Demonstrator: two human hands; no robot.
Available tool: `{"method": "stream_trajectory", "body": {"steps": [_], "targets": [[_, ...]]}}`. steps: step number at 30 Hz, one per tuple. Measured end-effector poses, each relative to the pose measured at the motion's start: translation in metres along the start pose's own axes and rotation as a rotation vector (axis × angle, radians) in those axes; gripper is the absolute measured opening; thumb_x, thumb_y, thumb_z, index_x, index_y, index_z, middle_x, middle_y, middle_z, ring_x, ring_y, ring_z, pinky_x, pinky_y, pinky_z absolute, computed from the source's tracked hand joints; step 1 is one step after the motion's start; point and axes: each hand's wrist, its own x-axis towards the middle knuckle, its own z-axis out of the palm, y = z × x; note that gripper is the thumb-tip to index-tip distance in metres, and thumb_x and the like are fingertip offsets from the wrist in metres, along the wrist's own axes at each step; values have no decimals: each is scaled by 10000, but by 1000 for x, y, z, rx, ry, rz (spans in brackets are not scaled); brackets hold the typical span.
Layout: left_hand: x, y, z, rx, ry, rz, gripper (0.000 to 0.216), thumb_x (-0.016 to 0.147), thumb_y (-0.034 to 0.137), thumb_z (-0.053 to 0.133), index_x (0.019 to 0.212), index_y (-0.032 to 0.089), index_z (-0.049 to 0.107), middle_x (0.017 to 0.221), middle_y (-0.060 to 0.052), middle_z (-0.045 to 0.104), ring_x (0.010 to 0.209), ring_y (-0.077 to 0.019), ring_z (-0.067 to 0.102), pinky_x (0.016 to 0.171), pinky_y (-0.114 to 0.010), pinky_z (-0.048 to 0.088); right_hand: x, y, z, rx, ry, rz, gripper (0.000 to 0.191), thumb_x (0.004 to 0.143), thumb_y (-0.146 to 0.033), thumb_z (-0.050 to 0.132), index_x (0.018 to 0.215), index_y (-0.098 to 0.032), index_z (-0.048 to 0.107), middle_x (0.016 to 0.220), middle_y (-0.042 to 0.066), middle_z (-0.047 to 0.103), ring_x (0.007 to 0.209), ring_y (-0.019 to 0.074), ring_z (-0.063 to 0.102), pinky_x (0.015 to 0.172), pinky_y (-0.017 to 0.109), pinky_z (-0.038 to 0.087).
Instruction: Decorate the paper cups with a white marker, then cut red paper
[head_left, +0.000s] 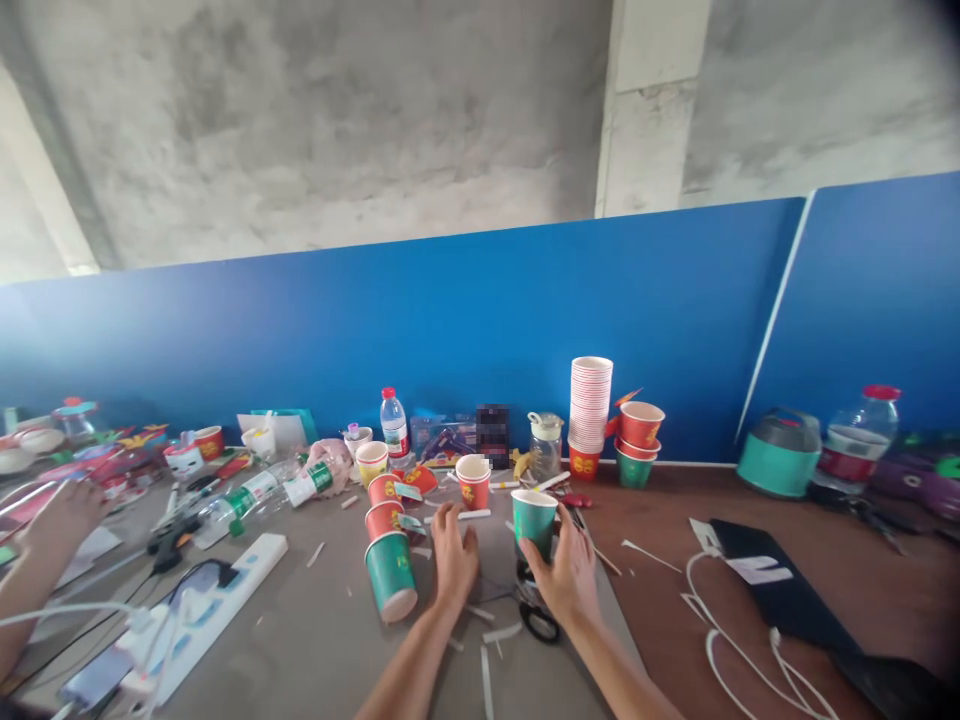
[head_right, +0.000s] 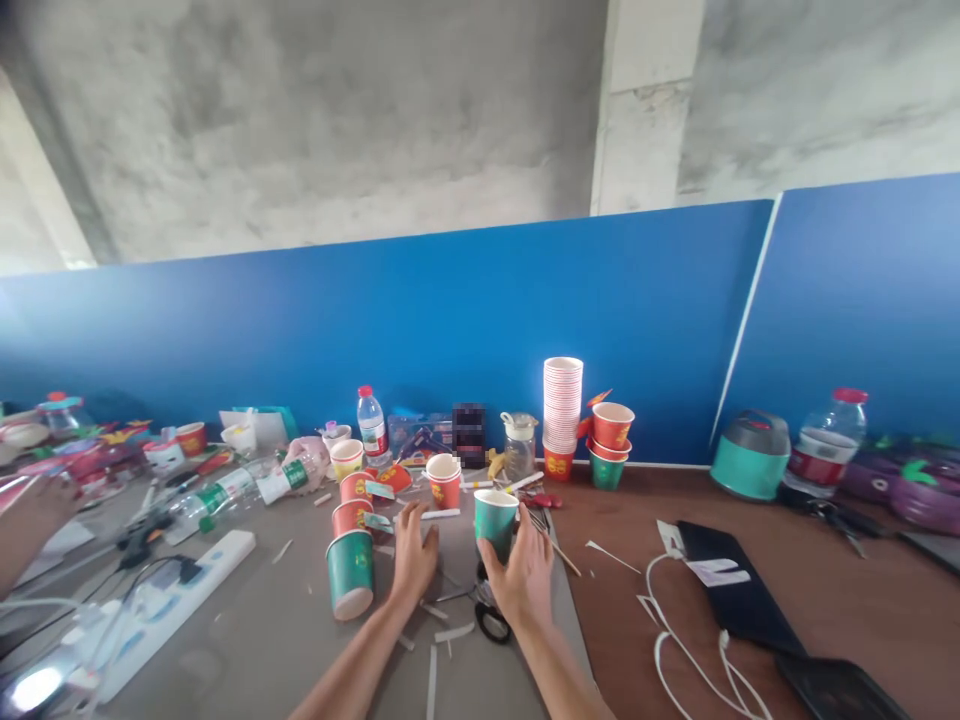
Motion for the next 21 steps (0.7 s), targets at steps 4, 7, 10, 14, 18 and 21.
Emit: {"method": "stream_trajectory", "body": {"steps": [4,7,10,14,18,21], "targets": [[-2,-7,6,135,-99,-30,411,733,115,454,1137,117,528,1315,-185,449,1272,-311,352,1027,-498,287,0,5,4,-36,-7,71,699,861,-561,333,1331,-45,303,1198,232,557,1107,323,513,958,500,319],[-3,-6,5,224,-162,-47,456,713,121,481,1167,120,526,1339,-193,446,1293,-346,309,1044,-536,197,4,8,2,-37,-35,114,662,868,-524,335,1325,-45,331,1174,217,580,1089,311,527,978,500,299],[-3,-2,0,282,-213,-38,445,721,149,495,1163,140,540,1302,-180,497,1265,-344,346,1042,-534,167,6,8,-3,-2,-120,107,607,874,-478,345,1332,-78,348,1176,180,596,1107,287,523,1005,495,272],[-2,5,-8,326,-240,-10,410,746,153,466,1145,153,560,1267,-149,531,1223,-320,379,1038,-500,174,7,3,-8,28,-232,94,511,895,-420,312,1317,-148,405,1216,118,588,1163,250,483,1030,493,231],[-1,6,-11,342,-248,-6,378,744,148,464,1102,144,586,1263,-157,525,1189,-321,402,1022,-505,199,6,2,-8,-23,-246,96,448,909,-384,285,1235,-176,511,1188,98,610,1154,249,482,1021,501,227],[0,5,-10,335,-255,-3,379,734,123,457,1086,147,596,1260,-158,526,1194,-323,403,1019,-505,216,5,4,-6,-74,-236,94,423,909,-381,296,1179,-195,562,1179,84,617,1162,264,465,1010,510,222]]}}
